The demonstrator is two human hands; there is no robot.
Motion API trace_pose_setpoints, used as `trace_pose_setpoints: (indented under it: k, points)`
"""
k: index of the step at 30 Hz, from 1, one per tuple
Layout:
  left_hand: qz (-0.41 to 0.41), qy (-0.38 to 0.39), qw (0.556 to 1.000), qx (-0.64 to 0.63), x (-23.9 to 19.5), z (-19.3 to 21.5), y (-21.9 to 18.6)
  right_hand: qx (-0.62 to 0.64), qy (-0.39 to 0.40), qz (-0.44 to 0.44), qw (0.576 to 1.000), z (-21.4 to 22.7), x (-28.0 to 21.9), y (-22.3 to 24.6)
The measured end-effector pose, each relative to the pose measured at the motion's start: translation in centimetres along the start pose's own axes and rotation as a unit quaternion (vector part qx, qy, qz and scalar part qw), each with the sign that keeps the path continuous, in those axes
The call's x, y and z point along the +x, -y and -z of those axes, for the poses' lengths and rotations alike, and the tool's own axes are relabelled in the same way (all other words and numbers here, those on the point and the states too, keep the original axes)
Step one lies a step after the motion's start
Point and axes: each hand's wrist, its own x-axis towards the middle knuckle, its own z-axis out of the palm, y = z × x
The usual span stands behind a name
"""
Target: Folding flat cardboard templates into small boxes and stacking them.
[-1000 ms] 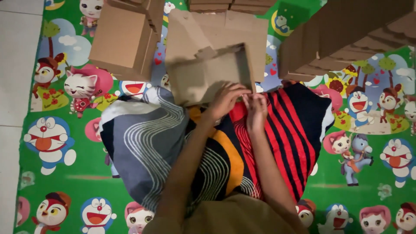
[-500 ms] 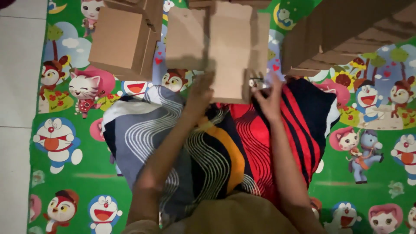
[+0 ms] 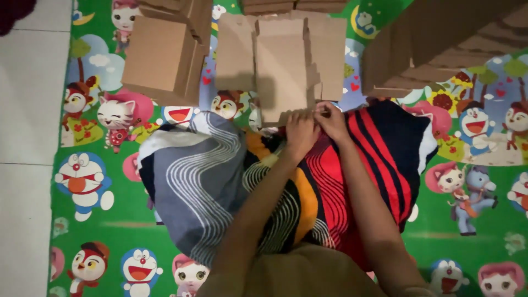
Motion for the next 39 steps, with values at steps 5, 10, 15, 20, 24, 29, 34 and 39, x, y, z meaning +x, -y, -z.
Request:
trace_pose_setpoints:
  k: [5,10,15,20,24,29,34,39]
  points:
    - [-0.017,-0.095,0.994,0.059,-0.2,-2.3,1.5,0.018,0.004,-0.02,1.0,-0.4,0.8,-1.0]
    - [-0.039,-0.121,0.988,0.088,-2.0,-0.8,1.5,0.065,0.022,-0.038,0.997,-0.7,1.2,-4.3]
    - [-0.084,-0.128,0.988,0.032,-3.0,6.9,0.2,0.008,-0.009,-0.043,0.999,-0.1,1.9,-5.6]
    - [-0.066,-0.184,0.981,-0.009,-3.1,7.4,2.0,0.0,-0.031,-0.073,0.997,-1.4,3.6,-8.9]
    - [-0.035,-0.197,0.979,-0.039,-3.3,8.4,0.9,0.073,-0.045,-0.091,0.992,-0.9,3.4,-7.5]
    - [0.042,-0.218,0.971,-0.093,-3.9,8.6,1.1,-0.043,0.04,-0.13,0.99,0.1,0.0,-2.1]
    - [0.082,-0.162,0.978,-0.101,-4.8,7.9,2.0,-0.02,0.03,-0.064,0.997,-0.7,-3.5,-0.8]
    - [0.07,-0.084,0.986,-0.124,-5.1,7.9,2.2,-0.177,-0.01,-0.005,0.984,0.3,-5.8,5.0]
